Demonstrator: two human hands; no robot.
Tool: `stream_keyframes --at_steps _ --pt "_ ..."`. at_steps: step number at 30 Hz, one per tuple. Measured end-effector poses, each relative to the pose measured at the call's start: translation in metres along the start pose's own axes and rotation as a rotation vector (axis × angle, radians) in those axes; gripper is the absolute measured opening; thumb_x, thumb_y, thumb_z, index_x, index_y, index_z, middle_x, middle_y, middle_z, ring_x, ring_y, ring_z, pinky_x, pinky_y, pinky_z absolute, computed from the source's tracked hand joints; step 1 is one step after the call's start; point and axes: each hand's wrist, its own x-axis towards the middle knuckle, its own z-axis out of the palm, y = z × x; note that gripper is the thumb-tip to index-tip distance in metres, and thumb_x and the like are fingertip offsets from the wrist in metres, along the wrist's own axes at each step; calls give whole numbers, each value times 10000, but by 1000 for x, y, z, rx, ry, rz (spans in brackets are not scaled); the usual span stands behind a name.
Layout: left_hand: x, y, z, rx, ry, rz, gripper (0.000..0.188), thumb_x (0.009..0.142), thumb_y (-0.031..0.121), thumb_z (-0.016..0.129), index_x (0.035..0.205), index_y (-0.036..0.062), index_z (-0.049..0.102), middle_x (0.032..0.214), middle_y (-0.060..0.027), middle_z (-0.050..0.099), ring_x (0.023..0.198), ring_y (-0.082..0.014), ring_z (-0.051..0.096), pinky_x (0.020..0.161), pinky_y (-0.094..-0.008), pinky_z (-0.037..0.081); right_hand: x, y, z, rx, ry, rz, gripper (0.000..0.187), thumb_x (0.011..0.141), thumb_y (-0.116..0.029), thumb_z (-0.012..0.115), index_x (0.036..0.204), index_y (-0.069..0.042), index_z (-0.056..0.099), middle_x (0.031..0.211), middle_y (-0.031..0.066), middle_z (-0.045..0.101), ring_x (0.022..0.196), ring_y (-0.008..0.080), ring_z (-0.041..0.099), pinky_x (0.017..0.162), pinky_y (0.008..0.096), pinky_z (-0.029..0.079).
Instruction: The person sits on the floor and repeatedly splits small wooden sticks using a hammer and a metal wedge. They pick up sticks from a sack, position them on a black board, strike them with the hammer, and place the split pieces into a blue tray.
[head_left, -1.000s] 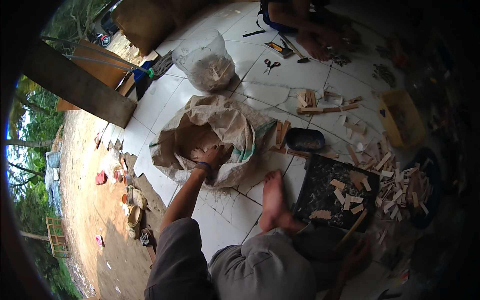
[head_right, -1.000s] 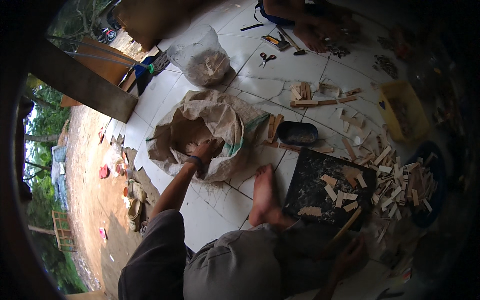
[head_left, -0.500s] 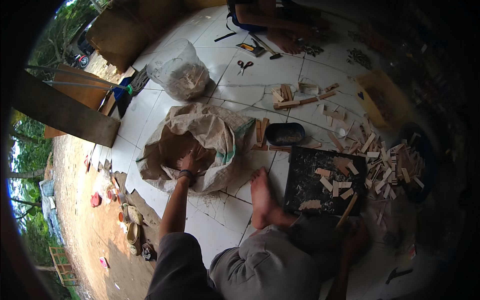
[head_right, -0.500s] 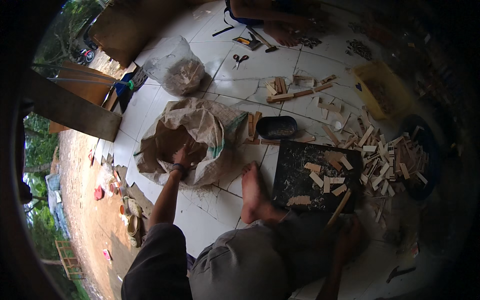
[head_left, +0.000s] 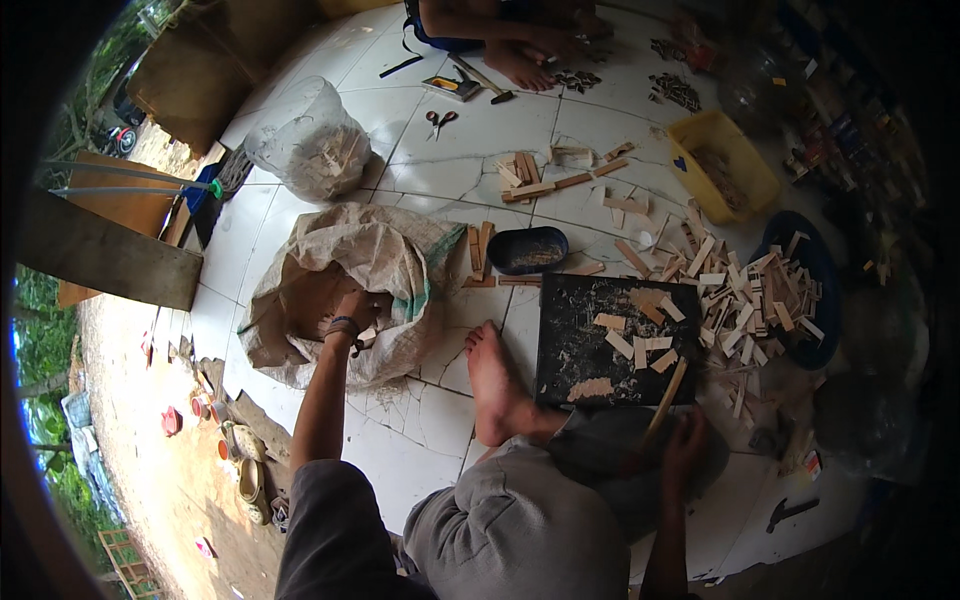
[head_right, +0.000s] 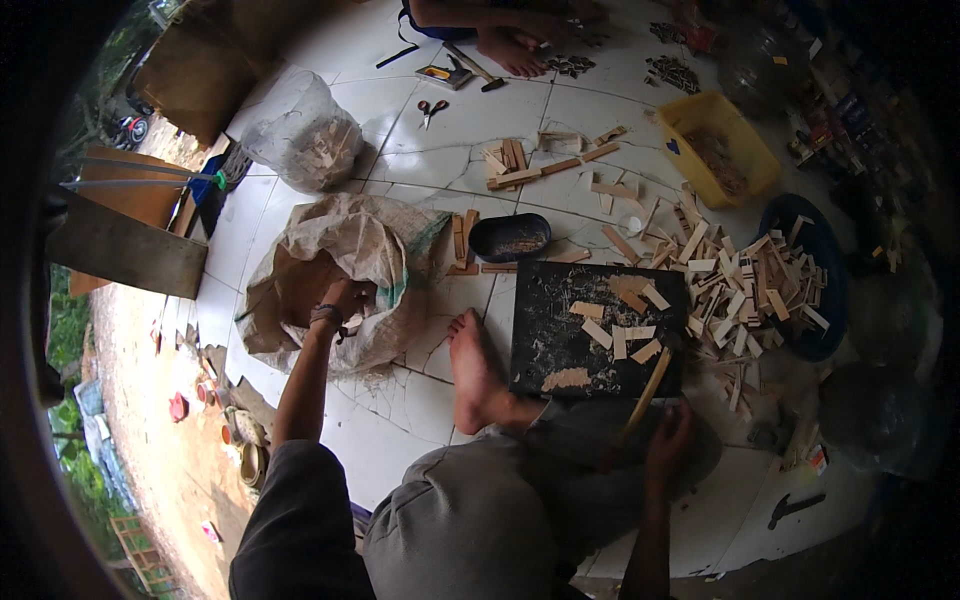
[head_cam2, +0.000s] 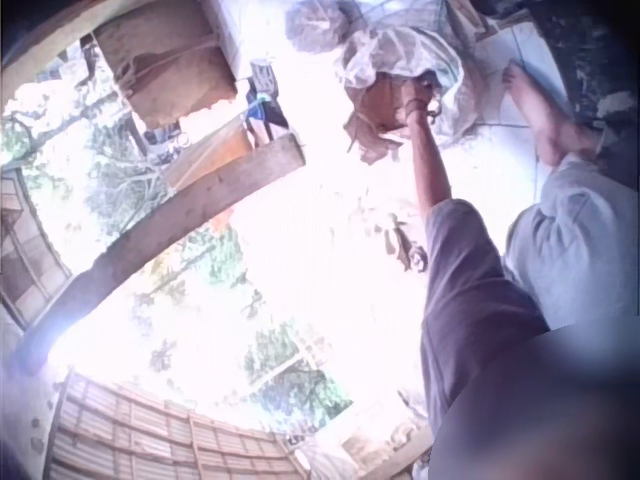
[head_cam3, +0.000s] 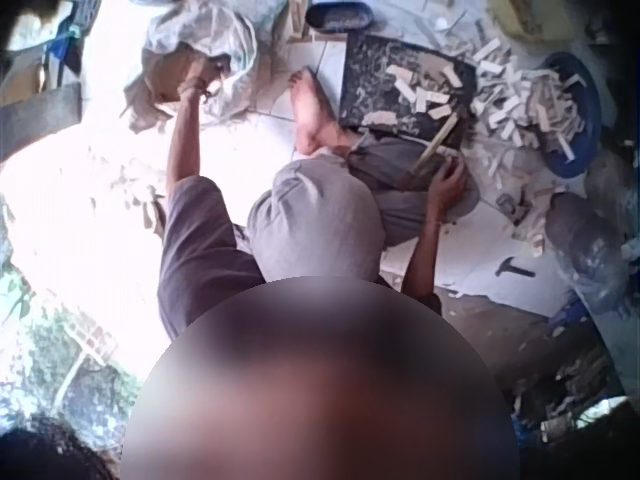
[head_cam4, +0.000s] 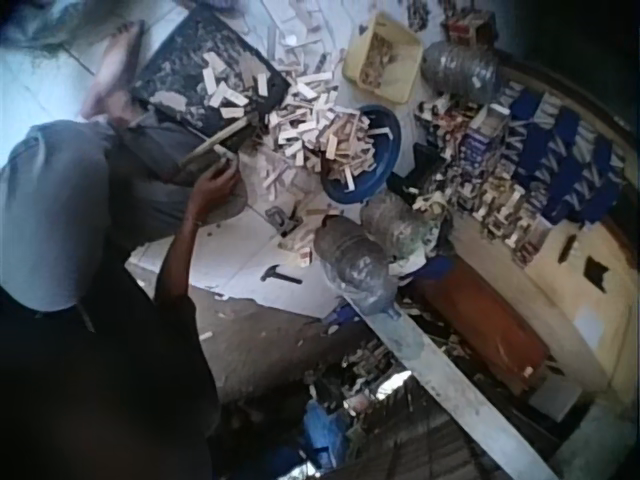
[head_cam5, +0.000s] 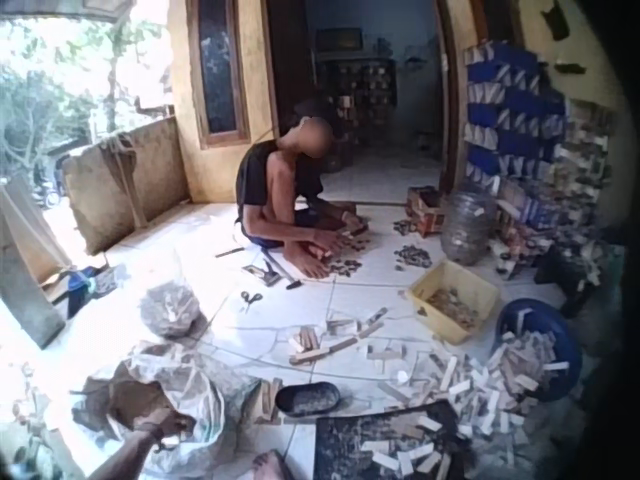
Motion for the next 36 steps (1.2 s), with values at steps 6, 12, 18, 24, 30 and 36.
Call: stream_keyframes --at_steps 6,12,18,24,30,36 --pt "-24 1 -14 -354 60 -353 415 809 188 699 1218 189 770 1059 -213 749 991 -401 729 871 -465 587 0 -18 -16 -81 -37 42 356 1074 -221 559 1378 -37 592 1296 203 654 1205 376 631 1017 449 492" --pt "-86 24 -54 -755 524 -261 505 1001 165 619 1479 9 571 1350 -102 696 1137 -173 654 958 -307 519 1 -28 -23 -1 -53 47 338 1056 -191 570 1360 -49 605 1275 193 660 1199 369 632 1002 445 498" --pt "-94 161 -69 -609 808 227 416 989 47 550 1392 -6 636 1459 -136 619 1356 -260 560 1146 -375 422 10 -45 -25 78 13 4 298 1047 -151 575 1321 -45 625 1210 182 666 1151 366 640 956 443 512" --pt "-70 300 -63 -393 349 705 632 795 7 760 1386 213 677 1343 -253 616 1189 -439 642 971 -472 560 26 -95 -23 17 139 -213 278 1014 -112 616 1286 -89 669 1136 123 653 1042 326 637 933 433 510" --pt "-81 335 -42 -221 104 925 689 801 111 763 1459 265 625 1350 -195 638 1164 -338 663 965 -447 522 65 -144 14 -19 -129 -569 376 967 -176 703 1341 -151 668 1226 71 634 1102 270 617 1008 432 441" --pt "-91 322 -36 -470 8 858 604 818 109 739 1408 213 668 1306 -122 685 1203 -340 642 969 -504 445 100 -147 33 -109 -276 -670 438 981 -239 685 1416 -233 629 1359 64 603 1063 216 658 1070 477 370"
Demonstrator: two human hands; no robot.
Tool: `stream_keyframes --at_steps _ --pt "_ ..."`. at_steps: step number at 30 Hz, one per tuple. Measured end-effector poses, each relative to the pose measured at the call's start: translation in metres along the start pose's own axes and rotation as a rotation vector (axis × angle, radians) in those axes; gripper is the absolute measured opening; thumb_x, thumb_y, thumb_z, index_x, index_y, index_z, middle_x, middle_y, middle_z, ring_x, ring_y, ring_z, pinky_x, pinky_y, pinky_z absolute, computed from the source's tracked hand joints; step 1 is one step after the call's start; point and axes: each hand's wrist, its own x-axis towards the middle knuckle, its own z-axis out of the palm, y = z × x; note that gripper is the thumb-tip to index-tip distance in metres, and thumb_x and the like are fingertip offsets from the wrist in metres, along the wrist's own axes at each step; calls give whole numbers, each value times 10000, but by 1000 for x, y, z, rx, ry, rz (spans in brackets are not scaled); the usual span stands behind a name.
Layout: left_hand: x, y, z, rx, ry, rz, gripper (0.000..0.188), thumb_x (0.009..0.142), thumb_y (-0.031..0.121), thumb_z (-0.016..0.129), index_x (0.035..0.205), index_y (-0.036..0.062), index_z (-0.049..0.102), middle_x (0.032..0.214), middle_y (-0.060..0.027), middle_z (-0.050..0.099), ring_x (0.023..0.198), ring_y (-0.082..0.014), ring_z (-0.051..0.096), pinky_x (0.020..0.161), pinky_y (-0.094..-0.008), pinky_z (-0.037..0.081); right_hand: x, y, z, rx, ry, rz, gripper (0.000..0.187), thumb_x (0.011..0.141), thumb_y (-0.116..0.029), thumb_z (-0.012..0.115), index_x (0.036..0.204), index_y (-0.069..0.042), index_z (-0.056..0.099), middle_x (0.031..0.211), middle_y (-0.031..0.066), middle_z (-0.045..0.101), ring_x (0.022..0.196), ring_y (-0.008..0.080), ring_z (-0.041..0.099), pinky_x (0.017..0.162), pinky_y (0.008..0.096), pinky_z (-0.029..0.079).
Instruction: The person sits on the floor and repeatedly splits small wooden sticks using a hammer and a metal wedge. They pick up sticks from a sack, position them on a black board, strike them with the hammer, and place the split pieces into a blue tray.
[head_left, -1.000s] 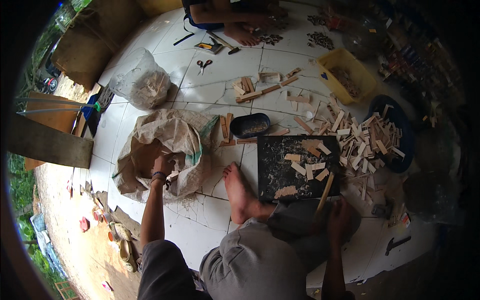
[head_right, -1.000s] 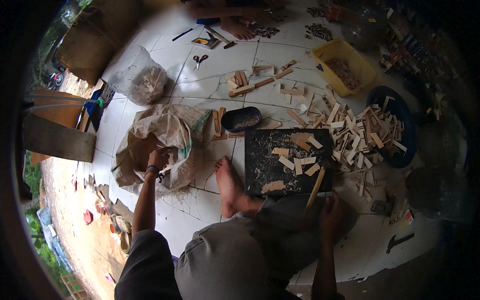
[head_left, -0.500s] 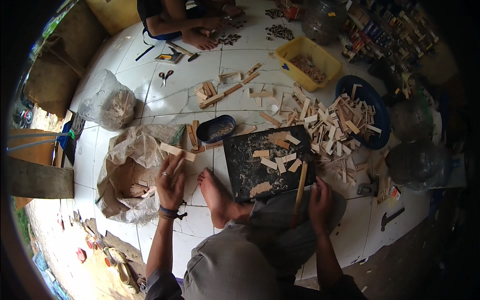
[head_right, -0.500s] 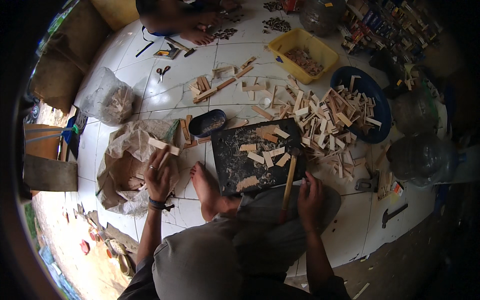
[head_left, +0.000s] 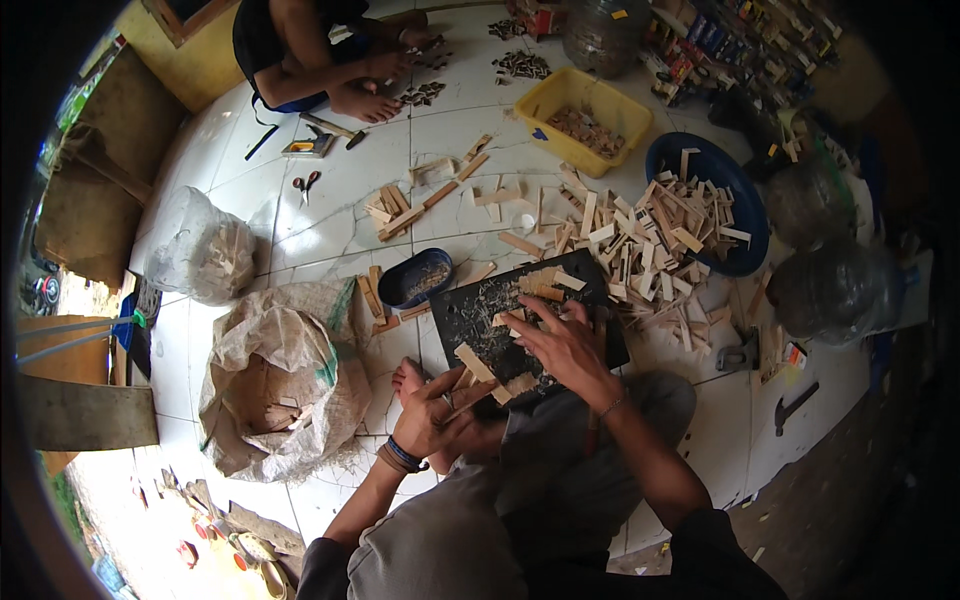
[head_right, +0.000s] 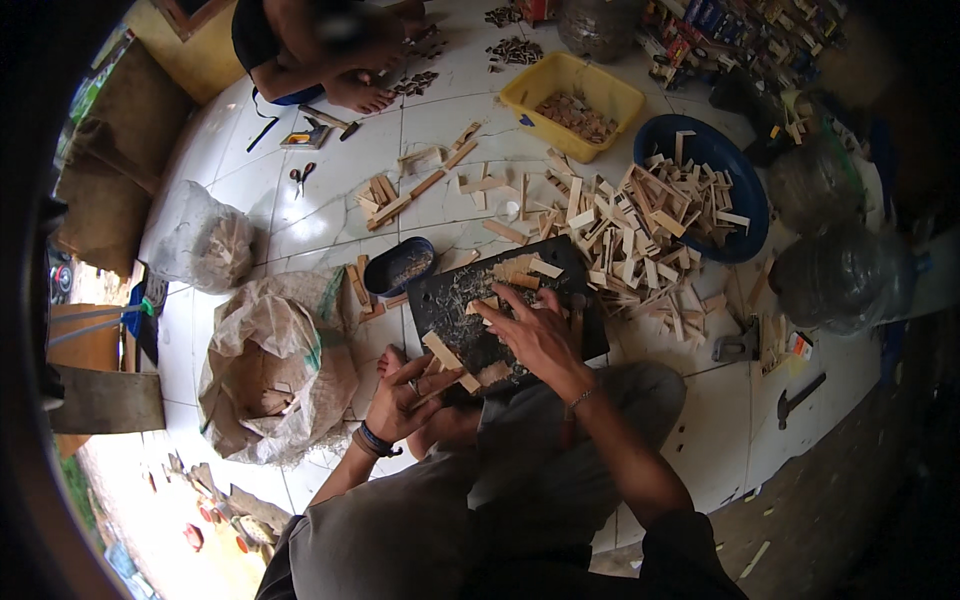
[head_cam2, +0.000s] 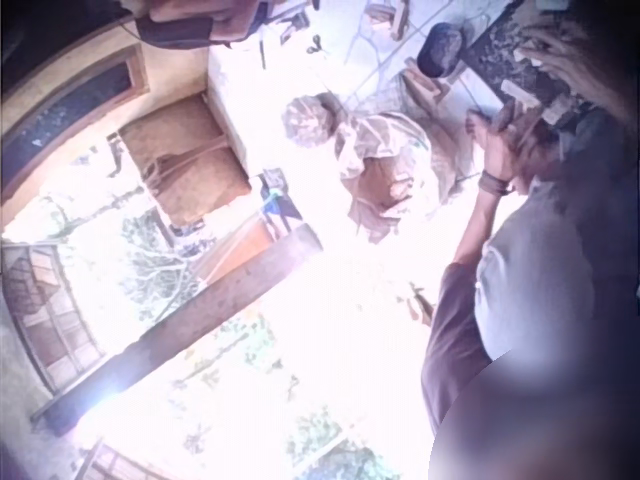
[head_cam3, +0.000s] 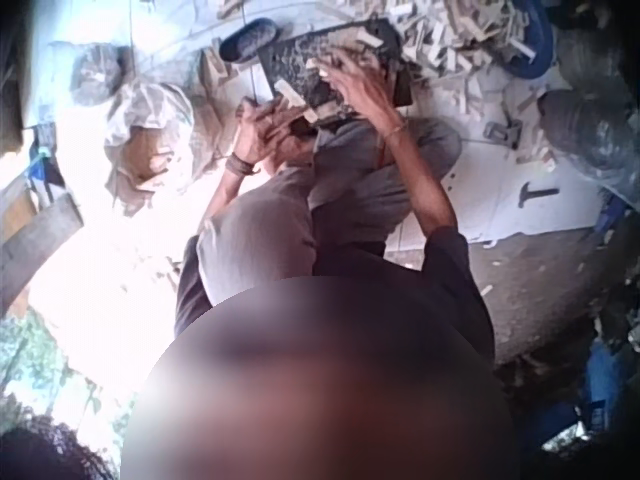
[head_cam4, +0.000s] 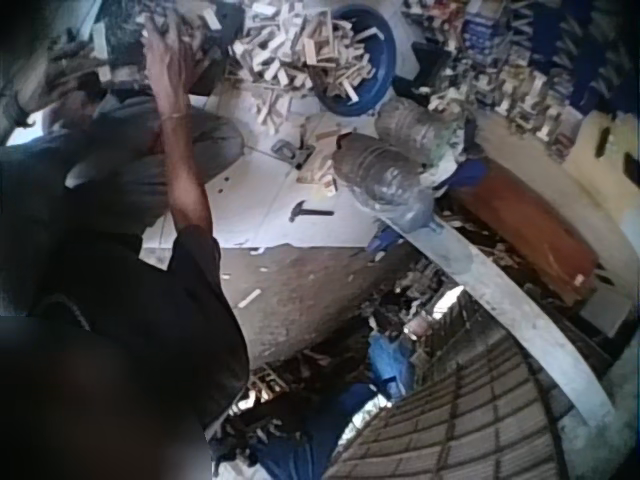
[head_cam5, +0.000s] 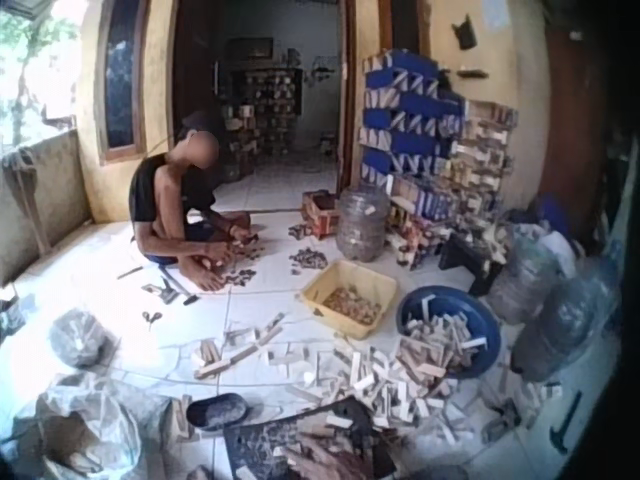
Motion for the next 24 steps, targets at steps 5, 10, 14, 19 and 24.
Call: stream_keyframes --at_steps 5,10,14,19,24 --pt "2 -4 2 -59 -7 -34 575 848 96 707 1411 210 668 1289 -155 687 1229 -381 631 987 -488 486 -1 10 9 -98 138 56 362 991 -278 679 1341 -185 666 1318 84 615 1021 233 659 1056 467 372" --pt "20 -11 5 38 -122 -2 514 902 263 750 1410 266 667 1260 -147 694 1152 -329 680 883 -452 521 -1 8 10 -164 237 154 372 990 -327 685 1323 -163 663 1276 58 606 1060 213 641 1051 461 376" --pt "36 -17 0 122 -194 0 475 928 362 736 1380 225 682 1263 -167 677 1030 -349 719 829 -437 556 -7 -2 1 -62 263 180 361 991 -301 682 1307 -126 674 1233 70 625 1134 224 603 1002 449 398" --pt "55 -23 -3 -21 -145 182 411 962 313 701 1343 161 690 1361 -211 617 1122 -360 675 956 -481 532 -32 -32 1 102 207 162 340 1001 -263 670 1303 -108 679 1054 57 700 993 259 656 954 426 427" --pt "55 -20 4 55 -64 186 448 950 223 706 1390 159 649 1426 -129 599 1159 -344 660 959 -458 532 -42 -47 10 205 221 260 456 991 -263 685 1397 -80 585 1050 66 708 992 234 676 950 415 432"
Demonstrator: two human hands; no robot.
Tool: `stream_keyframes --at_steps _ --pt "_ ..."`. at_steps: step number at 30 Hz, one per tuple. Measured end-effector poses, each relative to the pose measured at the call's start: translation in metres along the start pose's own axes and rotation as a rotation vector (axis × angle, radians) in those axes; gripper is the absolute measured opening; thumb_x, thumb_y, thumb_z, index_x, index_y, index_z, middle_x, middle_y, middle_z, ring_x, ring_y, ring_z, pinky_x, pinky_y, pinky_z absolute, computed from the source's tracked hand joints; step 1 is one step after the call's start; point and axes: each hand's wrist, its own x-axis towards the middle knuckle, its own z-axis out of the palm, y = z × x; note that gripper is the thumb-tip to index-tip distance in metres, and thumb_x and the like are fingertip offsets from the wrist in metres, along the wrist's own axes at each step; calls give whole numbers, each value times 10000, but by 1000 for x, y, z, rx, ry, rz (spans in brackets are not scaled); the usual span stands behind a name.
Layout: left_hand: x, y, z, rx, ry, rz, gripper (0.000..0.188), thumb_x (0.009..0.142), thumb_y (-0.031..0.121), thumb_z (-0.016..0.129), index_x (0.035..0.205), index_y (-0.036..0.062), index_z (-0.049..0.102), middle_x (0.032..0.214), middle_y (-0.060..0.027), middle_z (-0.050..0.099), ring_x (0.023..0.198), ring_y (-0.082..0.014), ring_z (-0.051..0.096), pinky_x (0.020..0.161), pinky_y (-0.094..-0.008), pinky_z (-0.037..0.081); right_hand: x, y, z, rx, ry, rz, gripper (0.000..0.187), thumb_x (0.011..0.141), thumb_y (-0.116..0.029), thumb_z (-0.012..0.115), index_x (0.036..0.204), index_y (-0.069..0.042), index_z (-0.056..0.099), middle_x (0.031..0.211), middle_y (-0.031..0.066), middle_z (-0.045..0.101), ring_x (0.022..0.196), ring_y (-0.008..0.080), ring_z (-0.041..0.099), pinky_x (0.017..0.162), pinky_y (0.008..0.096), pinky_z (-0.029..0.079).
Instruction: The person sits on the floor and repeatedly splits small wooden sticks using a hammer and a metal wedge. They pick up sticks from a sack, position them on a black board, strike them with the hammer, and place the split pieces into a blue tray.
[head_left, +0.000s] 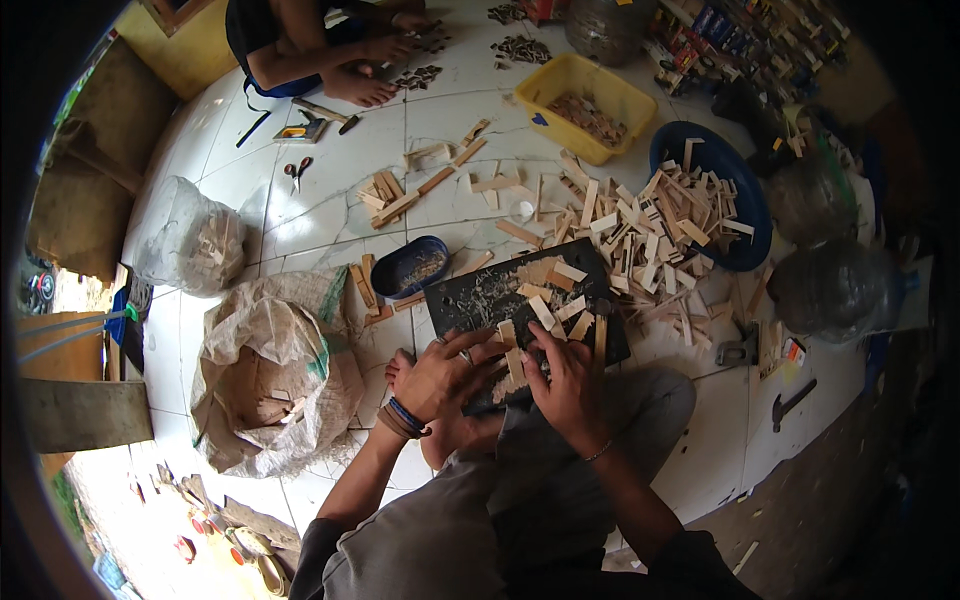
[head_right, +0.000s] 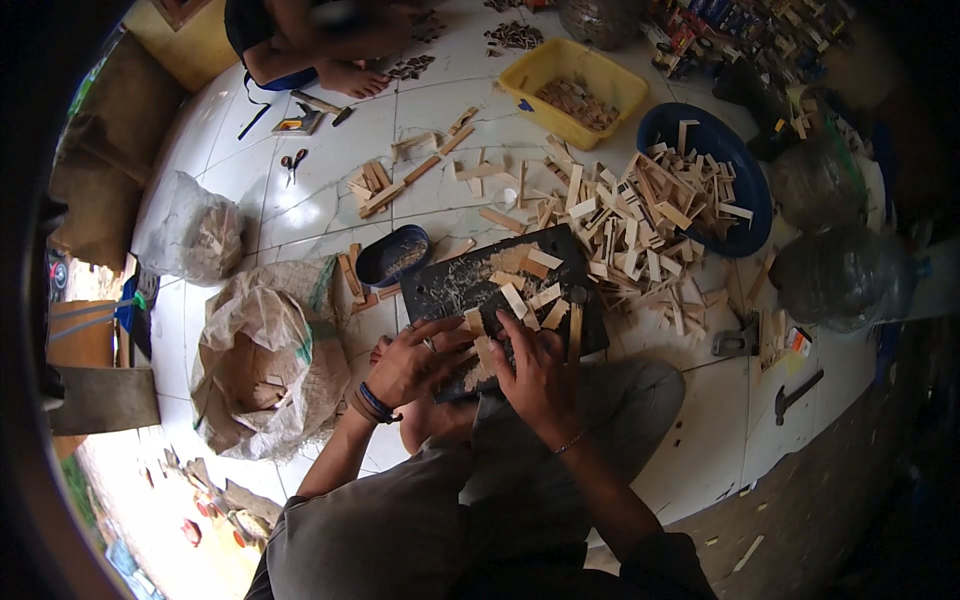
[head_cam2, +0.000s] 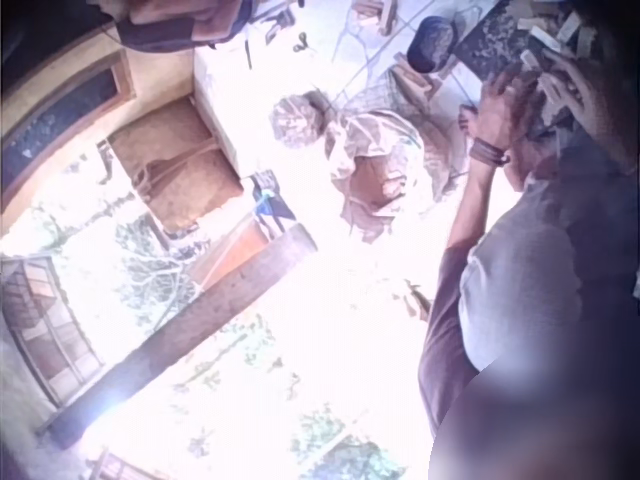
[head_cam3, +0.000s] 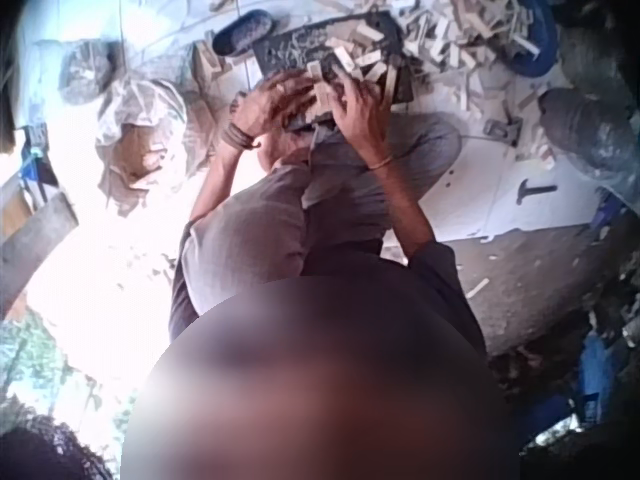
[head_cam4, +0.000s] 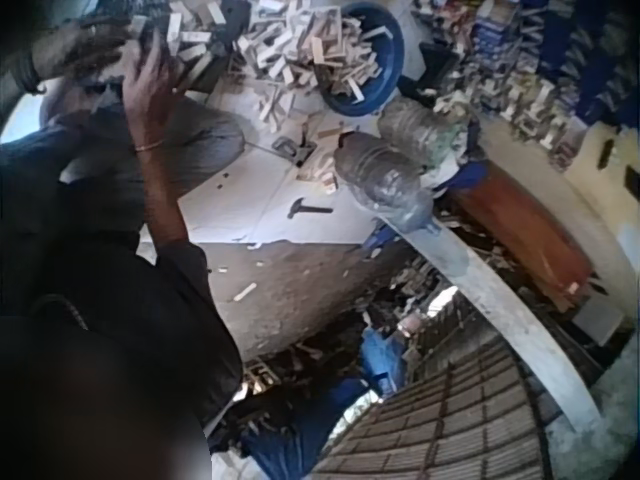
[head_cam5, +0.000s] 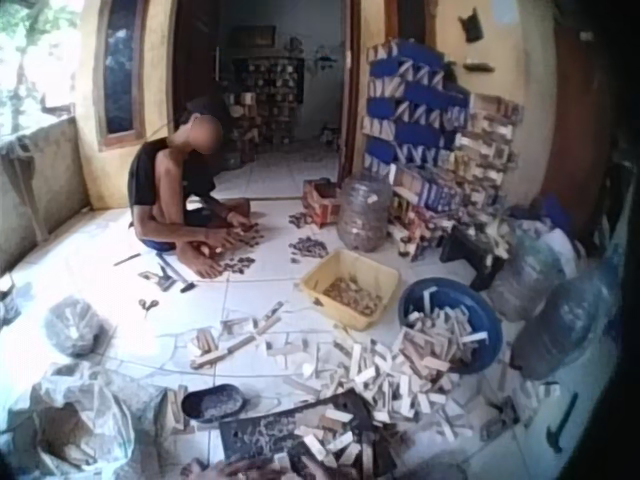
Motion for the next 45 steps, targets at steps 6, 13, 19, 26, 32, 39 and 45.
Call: stream_keyframes --at_steps 6,13,19,26,32,39,45 --pt "-16 15 13 61 61 -302 418 929 162 723 1341 124 660 1391 -43 648 1088 -297 704 909 -403 559 -4 -4 4 25 -36 14 567 949 -228 732 1452 -60 529 1033 71 700 968 252 668 945 426 434" --pt "-20 14 15 -33 183 -392 388 912 160 758 1289 115 679 1228 -30 742 997 -250 738 837 -369 559 7 -7 11 67 93 156 601 915 -181 776 1450 -65 526 1000 70 697 929 288 638 909 440 462" --pt "-29 11 16 -201 299 -485 383 934 147 753 1306 120 670 1106 -61 781 994 -206 753 819 -343 515 33 -9 3 -35 99 170 525 933 -215 764 1394 -76 552 1046 85 695 996 304 627 911 445 466" --pt "-39 13 20 -288 372 -558 368 936 120 746 1293 75 667 1090 -68 780 945 -222 745 911 -345 504 47 -7 13 -125 95 71 312 979 -212 691 1275 -120 650 1138 104 644 1029 342 617 931 455 470" --pt "-28 31 22 34 282 -302 419 854 186 765 1266 145 702 1328 -50 655 1155 -298 609 1030 -447 426 61 3 15 -85 -19 -20 250 984 -176 673 1229 -128 691 1138 84 629 1039 330 605 947 458 466" --pt "-25 31 30 326 152 -325 504 856 244 766 1350 221 670 1320 16 651 1123 -245 578 1042 -542 334 65 23 1 -137 58 -20 244 939 -184 731 1176 -129 719 1096 99 656 1002 312 639 918 433 471" --pt "-30 20 30 357 198 -286 436 902 177 700 1332 247 675 1280 31 674 1032 -220 611 990 -497 409 53 45 -30 -203 169 97 219 962 -179 703 1171 -118 719 1117 97 657 1071 316 628 968 429 452"
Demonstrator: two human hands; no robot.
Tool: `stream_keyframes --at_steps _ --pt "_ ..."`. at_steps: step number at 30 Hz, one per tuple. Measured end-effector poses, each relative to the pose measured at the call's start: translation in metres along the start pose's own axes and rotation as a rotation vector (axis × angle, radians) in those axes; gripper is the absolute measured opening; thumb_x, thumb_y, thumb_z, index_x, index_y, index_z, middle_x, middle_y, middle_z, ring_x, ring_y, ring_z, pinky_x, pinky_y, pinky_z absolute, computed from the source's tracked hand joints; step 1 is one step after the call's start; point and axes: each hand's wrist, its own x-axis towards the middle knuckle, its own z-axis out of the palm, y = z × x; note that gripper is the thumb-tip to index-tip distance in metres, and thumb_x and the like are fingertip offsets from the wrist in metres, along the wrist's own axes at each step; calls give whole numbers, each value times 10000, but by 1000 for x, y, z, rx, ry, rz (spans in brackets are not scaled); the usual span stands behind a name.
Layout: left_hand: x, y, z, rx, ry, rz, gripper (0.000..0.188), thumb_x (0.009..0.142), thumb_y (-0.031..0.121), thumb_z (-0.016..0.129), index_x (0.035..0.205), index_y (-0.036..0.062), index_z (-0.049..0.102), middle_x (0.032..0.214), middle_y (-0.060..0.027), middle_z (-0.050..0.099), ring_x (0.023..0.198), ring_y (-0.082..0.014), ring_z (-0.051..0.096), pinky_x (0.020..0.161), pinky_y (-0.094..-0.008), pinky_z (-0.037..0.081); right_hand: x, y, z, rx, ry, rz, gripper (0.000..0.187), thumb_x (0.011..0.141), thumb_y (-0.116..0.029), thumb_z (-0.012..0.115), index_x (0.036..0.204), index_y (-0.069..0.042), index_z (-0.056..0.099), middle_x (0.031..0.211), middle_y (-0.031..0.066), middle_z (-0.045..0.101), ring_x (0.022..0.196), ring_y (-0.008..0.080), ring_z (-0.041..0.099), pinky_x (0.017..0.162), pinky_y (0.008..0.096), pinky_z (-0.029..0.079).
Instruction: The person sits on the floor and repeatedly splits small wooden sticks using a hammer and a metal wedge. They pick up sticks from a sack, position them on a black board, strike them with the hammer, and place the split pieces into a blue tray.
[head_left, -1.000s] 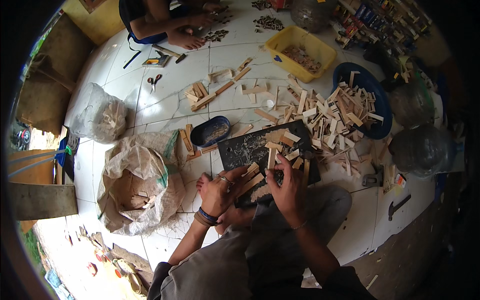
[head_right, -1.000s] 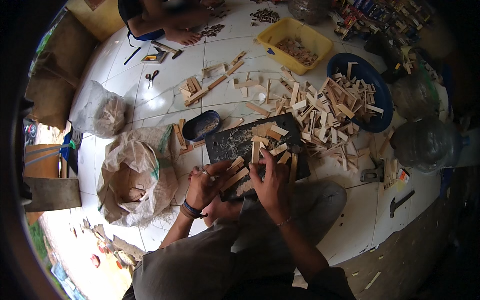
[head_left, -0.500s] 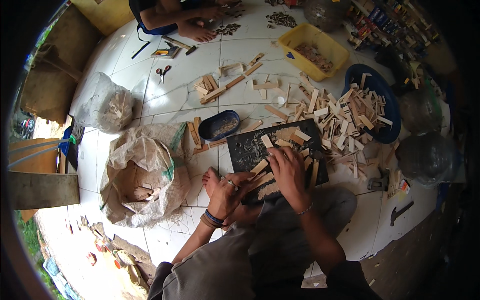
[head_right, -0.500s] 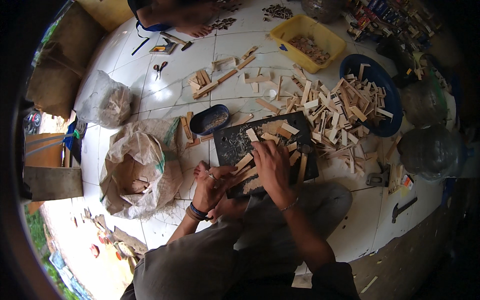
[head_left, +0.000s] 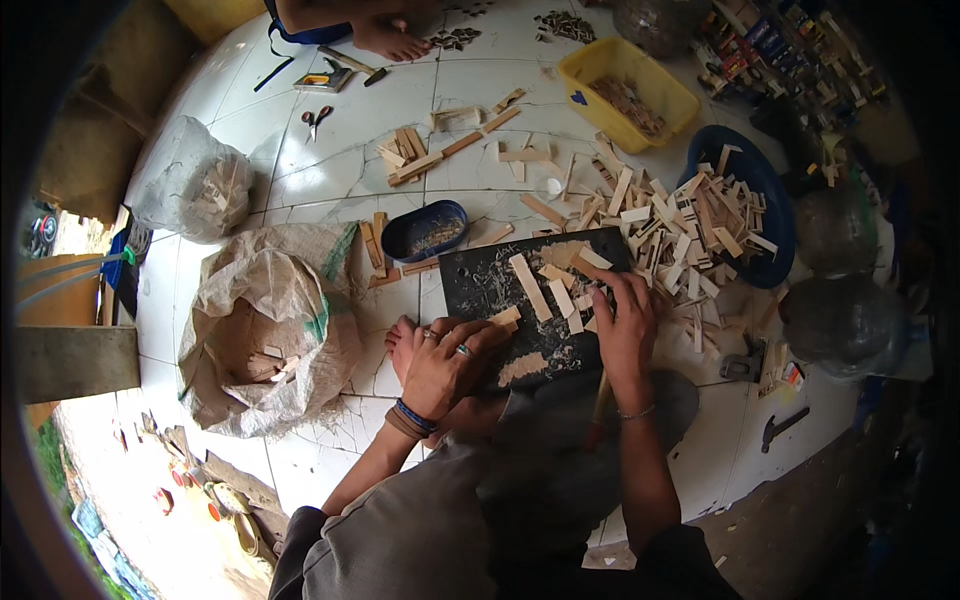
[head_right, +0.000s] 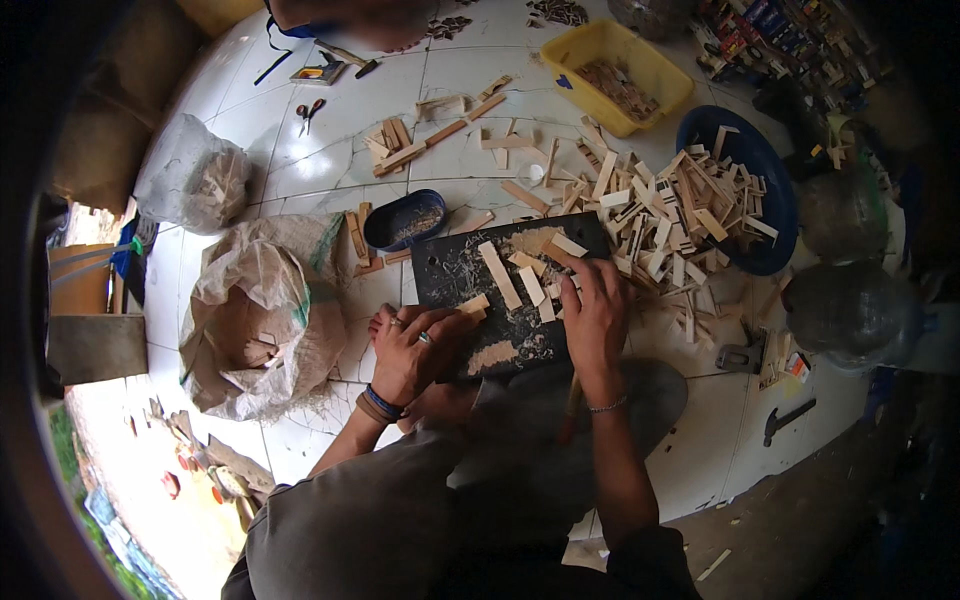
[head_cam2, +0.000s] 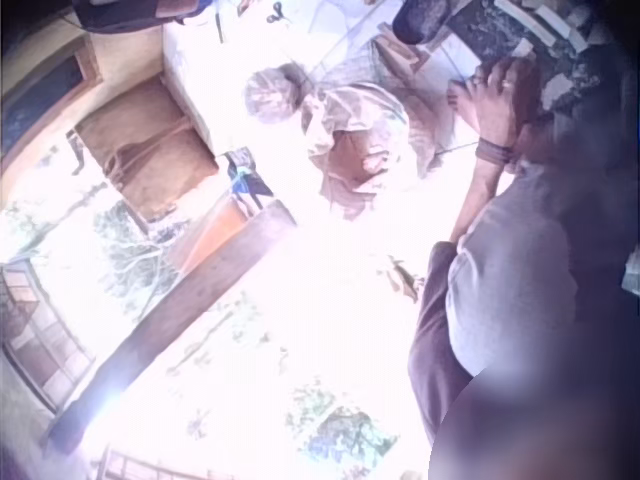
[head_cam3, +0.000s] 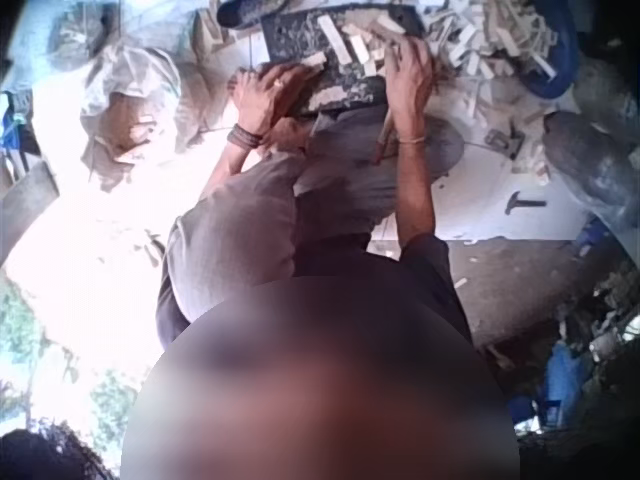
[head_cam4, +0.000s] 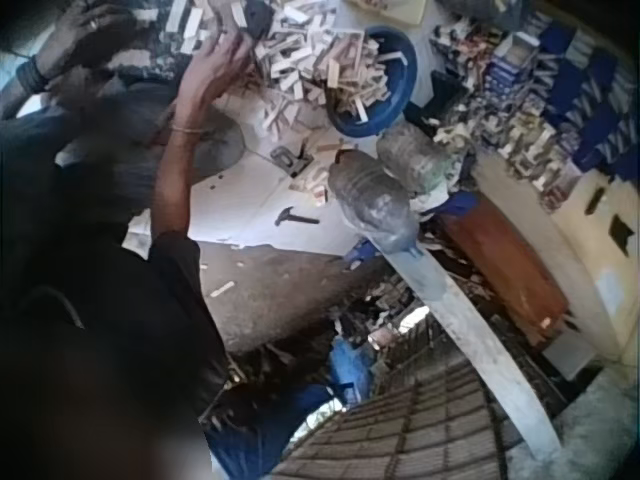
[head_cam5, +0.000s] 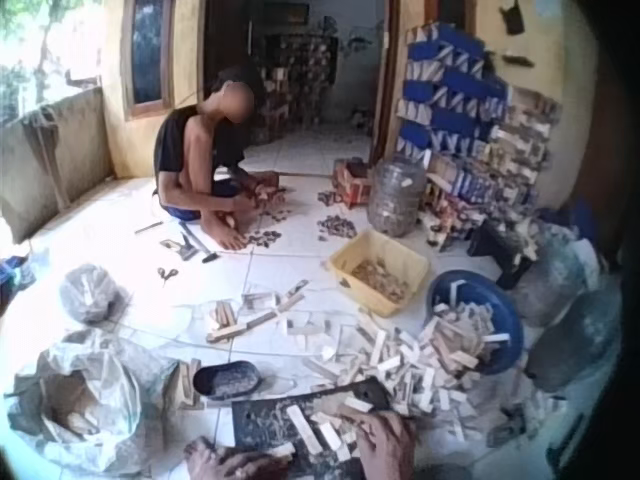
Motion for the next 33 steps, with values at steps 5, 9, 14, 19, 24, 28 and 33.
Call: stream_keyframes --at_steps 5,9,14,19,24,28,33 --pt "3 0 -2 49 47 9 420 904 147 714 1314 235 676 1240 43 704 1110 -216 640 955 -509 454 -8 15 -21 -55 -28 -31 235 971 -250 706 1182 -147 719 1143 66 635 1092 282 616 988 450 416" --pt "6 1 2 83 95 41 450 873 135 711 1317 199 676 1190 38 722 1128 -191 643 931 -464 453 -17 15 -27 -95 -159 -59 353 918 -360 768 1171 -118 724 1265 78 596 1144 285 595 994 467 408" --pt "2 -4 0 76 -9 105 533 864 202 600 1395 204 644 1272 42 693 1189 -189 590 965 -402 405 -23 9 -24 -68 -225 -124 443 880 -410 793 1193 -110 705 1282 84 582 1168 293 584 994 459 408" --pt "3 -3 -3 -31 -49 146 540 863 216 583 1399 210 652 1292 44 684 1192 -198 576 982 -402 395 -24 -3 -16 -82 -206 -86 375 873 -407 800 1077 -105 714 1227 87 585 1168 282 578 987 461 413" --pt "9 3 3 -120 -61 220 492 848 244 609 1325 173 704 1322 11 675 1219 -227 574 1010 -432 383 -17 -9 -9 -96 -191 -62 300 888 -370 794 994 -100 716 1174 84 594 1142 281 587 966 459 418" --pt "15 2 7 -156 -75 193 410 844 240 639 1229 151 748 1328 -7 670 1260 -255 566 1026 -442 382 2 2 -7 -127 -112 -48 258 941 -309 743 1092 -105 700 1189 90 611 1107 305 611 993 469 409" --pt "20 7 10 -163 0 213 365 845 245 654 1182 152 760 1330 -10 668 1277 -269 558 1051 -453 378 27 16 8 -201 -86 -36 278 967 -259 709 1189 -98 668 1217 91 634 1109 306 628 992 469 423"
